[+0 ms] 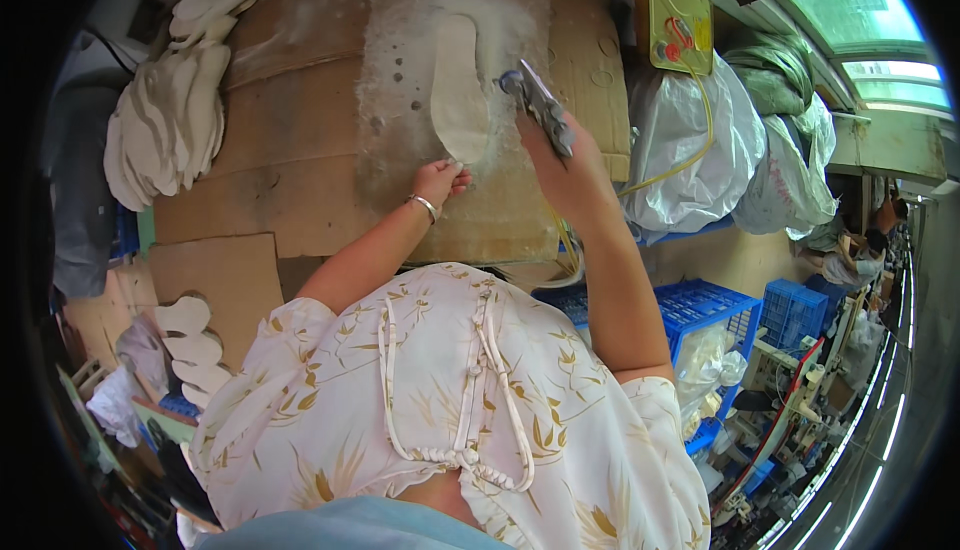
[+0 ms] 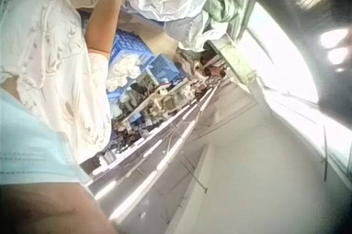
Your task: Applying adhesive to shoe insoles using a spray gun and organizing them on a workbench.
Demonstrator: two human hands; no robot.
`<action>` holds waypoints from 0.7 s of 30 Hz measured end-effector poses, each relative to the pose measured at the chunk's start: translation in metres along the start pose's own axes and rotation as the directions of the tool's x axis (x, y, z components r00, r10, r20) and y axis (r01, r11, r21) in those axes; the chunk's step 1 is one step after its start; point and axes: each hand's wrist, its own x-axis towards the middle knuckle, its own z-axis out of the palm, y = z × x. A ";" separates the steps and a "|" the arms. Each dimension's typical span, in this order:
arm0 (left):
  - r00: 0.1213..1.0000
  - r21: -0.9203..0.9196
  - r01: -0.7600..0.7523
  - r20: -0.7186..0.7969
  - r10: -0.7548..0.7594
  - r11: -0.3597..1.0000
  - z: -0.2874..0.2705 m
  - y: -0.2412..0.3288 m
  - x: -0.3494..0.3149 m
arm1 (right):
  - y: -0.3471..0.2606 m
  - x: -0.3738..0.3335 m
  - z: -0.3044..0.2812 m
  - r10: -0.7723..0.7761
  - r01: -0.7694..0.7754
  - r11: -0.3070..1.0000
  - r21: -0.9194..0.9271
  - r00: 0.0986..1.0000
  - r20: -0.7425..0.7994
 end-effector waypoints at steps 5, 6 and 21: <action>0.950 0.112 -0.312 0.014 0.313 0.943 0.005 0.019 -0.013 | 0.037 -0.037 -0.016 0.018 -0.014 0.998 0.062 0.997 -0.069; 0.926 0.201 -0.376 0.037 0.377 0.904 0.003 0.030 -0.015 | 0.044 -0.045 -0.020 0.094 -0.090 0.988 0.126 0.995 -0.028; 0.582 -0.567 -0.767 -0.418 0.698 0.300 -0.171 0.156 -0.258 | 0.044 -0.070 0.030 0.053 -0.066 0.997 0.033 0.951 0.305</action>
